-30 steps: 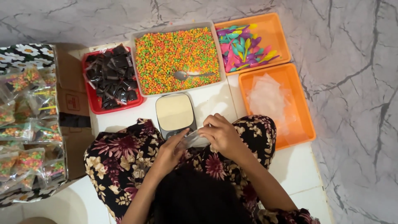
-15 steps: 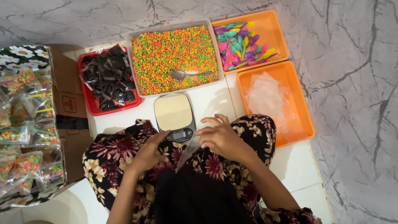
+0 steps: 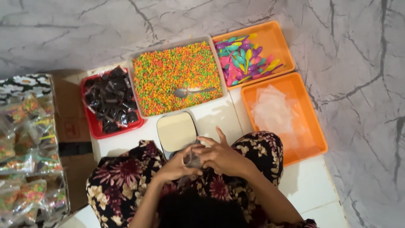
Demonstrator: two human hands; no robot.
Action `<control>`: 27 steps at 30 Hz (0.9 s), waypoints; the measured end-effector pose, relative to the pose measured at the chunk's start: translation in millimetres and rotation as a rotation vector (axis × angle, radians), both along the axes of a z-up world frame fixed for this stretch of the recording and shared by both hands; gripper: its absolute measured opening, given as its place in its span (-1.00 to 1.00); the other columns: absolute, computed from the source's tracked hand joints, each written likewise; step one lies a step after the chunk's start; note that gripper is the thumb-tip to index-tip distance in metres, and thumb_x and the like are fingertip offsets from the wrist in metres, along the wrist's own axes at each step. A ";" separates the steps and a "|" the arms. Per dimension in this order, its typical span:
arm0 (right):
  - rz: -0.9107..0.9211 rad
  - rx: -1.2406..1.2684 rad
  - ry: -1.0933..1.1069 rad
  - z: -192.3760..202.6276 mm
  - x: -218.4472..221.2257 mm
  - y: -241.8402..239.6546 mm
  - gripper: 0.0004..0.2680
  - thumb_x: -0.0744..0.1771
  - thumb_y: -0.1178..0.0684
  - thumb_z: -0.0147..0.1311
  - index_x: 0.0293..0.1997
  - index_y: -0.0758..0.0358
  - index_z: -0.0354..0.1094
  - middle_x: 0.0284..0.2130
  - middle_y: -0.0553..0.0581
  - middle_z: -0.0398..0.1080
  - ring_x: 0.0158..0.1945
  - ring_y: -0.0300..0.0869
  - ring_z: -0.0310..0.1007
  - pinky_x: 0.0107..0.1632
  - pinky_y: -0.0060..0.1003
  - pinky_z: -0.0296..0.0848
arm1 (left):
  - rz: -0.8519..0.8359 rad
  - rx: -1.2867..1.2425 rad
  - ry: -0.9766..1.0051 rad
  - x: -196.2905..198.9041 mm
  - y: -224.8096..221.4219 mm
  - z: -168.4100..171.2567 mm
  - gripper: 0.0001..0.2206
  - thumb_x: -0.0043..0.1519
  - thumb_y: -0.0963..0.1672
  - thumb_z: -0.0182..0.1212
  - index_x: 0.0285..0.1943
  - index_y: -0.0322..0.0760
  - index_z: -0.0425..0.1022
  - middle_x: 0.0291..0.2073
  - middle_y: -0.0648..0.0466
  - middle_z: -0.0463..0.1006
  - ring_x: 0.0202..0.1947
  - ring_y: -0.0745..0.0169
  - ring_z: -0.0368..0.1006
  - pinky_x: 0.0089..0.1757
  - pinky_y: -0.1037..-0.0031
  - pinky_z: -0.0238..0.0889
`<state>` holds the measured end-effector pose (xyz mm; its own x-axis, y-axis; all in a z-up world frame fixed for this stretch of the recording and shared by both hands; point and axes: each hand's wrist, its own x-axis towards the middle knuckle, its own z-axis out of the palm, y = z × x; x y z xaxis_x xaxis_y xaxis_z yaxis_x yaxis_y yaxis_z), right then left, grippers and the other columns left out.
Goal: Packaging small colorful beads into plastic bags by scooping them from a container and weighing them on a digital scale.
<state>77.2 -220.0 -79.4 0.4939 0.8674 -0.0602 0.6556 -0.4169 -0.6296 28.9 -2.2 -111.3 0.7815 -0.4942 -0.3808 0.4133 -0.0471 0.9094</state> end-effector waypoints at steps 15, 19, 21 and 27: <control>-1.085 0.170 0.003 -242.8 230.3 -108.6 -0.81 0.25 0.04 0.32 -0.13 -0.26 0.58 -0.23 -0.04 0.56 -0.14 -0.04 0.59 -0.05 -0.15 0.56 | 0.555 0.421 -0.264 98.1 -37.7 -32.5 -0.15 -0.14 -0.18 0.64 0.42 -0.16 0.34 0.03 -0.11 0.61 0.21 -0.08 0.42 0.26 0.13 0.14; -1.227 0.033 -0.058 -261.8 262.9 -123.2 -0.86 0.31 0.04 0.23 -0.11 -0.22 0.54 -0.24 -0.13 0.52 -0.19 -0.17 0.58 -0.05 -0.19 0.53 | 0.571 0.374 -0.277 114.7 -53.9 -31.9 -0.24 -0.15 -0.16 0.64 0.32 -0.19 0.42 0.03 -0.11 0.61 0.18 -0.09 0.46 0.22 0.17 0.19; -1.189 -0.084 -0.173 -266.4 272.6 -120.4 -0.81 0.30 0.16 0.19 -0.05 -0.09 0.57 -0.19 -0.05 0.52 0.00 -0.08 0.53 0.07 -0.12 0.53 | 0.541 0.374 -0.318 124.8 -61.6 -30.3 -0.26 -0.16 -0.13 0.66 0.29 -0.17 0.45 0.04 -0.07 0.60 0.18 -0.06 0.46 0.22 0.19 0.21; -1.055 -0.119 -0.398 -307.0 285.3 -109.5 -0.89 0.32 0.05 0.15 -0.18 0.02 0.61 -0.24 0.08 0.50 -0.03 0.00 0.48 0.11 -0.14 0.47 | 0.451 0.401 -0.369 146.9 -77.2 -30.9 -0.21 -0.12 -0.14 0.63 0.35 -0.26 0.34 0.13 -0.19 0.50 0.21 -0.26 0.41 0.23 0.04 0.19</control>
